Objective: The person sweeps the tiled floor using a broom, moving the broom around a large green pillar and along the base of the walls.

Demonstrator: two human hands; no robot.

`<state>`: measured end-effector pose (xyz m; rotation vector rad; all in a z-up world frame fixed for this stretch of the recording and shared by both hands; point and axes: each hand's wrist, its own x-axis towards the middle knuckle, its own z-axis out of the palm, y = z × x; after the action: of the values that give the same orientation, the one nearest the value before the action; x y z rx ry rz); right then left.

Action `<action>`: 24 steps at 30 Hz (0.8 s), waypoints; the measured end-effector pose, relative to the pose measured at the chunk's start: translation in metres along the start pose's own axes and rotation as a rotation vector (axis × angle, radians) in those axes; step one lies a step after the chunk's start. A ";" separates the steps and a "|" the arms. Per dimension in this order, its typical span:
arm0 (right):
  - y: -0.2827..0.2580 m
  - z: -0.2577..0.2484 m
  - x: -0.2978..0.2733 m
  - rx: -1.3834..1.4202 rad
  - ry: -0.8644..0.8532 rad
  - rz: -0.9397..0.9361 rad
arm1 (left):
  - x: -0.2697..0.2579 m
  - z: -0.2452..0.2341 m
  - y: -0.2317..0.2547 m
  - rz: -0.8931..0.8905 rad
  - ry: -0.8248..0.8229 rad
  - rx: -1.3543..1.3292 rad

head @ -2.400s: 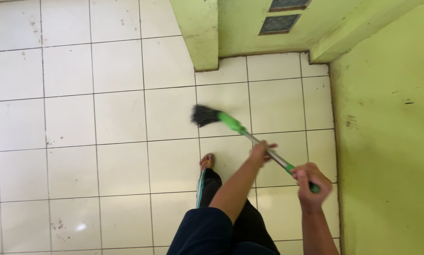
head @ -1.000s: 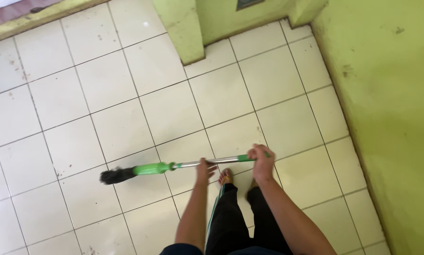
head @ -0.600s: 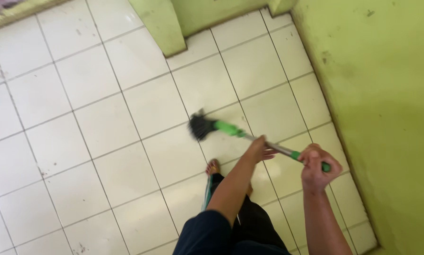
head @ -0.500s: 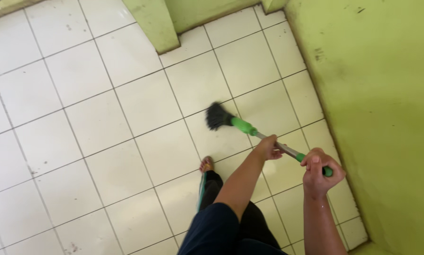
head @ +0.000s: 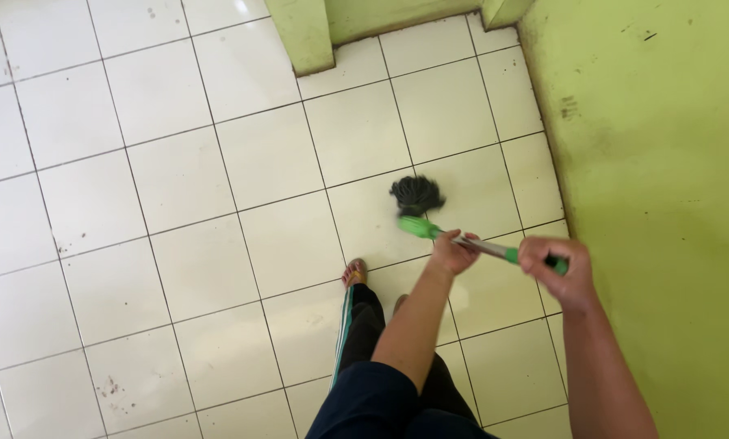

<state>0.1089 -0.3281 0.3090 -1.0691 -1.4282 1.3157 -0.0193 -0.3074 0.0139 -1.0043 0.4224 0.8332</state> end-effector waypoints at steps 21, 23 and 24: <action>0.176 0.163 -0.016 0.435 0.308 0.264 | -0.173 -0.058 0.179 0.836 0.192 0.297; 0.159 0.142 -0.024 0.430 0.344 0.237 | -0.158 -0.051 0.150 0.781 0.334 0.601; 0.149 0.131 -0.027 0.367 0.388 0.217 | -0.145 -0.047 0.135 0.745 0.328 0.608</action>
<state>-0.0085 -0.3750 0.1537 -1.1708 -0.7665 1.3645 -0.2125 -0.3710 0.0092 -0.3887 1.2971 1.0992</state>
